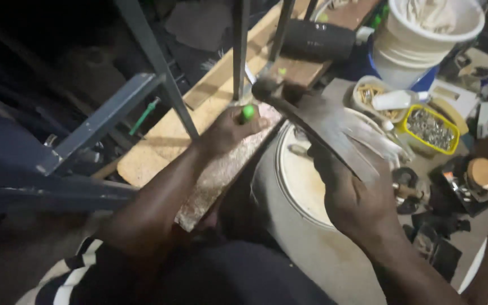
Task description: Repairing or assembling a brass fixture using various hand tools including a hammer, screwdriver, and pliers.
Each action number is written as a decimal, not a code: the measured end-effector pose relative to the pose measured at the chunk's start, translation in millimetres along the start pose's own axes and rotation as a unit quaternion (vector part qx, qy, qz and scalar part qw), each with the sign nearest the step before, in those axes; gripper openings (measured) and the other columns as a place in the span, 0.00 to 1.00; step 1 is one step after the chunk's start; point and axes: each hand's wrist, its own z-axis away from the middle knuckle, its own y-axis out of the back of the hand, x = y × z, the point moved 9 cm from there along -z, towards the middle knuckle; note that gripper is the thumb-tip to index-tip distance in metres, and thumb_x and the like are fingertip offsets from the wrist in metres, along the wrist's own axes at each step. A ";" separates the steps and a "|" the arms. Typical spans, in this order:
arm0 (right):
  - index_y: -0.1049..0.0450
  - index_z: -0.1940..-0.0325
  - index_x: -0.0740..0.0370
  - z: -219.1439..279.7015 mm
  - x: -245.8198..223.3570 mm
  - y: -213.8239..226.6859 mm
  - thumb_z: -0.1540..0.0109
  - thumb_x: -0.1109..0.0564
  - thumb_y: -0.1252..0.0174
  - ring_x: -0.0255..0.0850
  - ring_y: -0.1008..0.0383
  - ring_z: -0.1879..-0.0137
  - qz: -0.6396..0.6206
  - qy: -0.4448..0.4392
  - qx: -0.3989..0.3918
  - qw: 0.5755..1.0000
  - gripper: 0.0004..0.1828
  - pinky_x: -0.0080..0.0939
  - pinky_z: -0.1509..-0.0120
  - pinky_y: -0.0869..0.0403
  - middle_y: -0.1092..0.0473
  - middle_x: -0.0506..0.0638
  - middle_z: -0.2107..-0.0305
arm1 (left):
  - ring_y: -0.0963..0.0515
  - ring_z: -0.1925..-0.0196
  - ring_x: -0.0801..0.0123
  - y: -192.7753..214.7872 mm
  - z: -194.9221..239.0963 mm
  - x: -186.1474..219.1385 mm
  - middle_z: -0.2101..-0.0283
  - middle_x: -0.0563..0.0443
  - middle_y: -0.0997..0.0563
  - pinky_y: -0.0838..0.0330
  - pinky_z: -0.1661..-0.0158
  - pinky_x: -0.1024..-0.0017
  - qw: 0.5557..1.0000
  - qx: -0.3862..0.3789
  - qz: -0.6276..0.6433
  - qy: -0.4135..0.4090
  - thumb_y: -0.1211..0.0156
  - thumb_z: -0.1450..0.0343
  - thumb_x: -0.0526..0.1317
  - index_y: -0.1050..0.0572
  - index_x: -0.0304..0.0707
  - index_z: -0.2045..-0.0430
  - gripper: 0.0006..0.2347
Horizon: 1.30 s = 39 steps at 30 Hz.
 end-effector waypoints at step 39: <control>0.28 0.34 0.59 -5.5 2.1 -9.1 0.30 0.54 0.63 0.42 0.28 0.67 0.073 0.020 -0.017 0.997 0.25 0.43 0.63 0.29 0.31 0.51 0.72 | 0.34 0.71 0.79 -14.9 13.3 23.3 0.76 0.62 0.32 0.38 0.67 0.74 0.994 -0.011 -0.108 0.023 0.35 0.28 0.45 0.27 0.42 0.79 0.11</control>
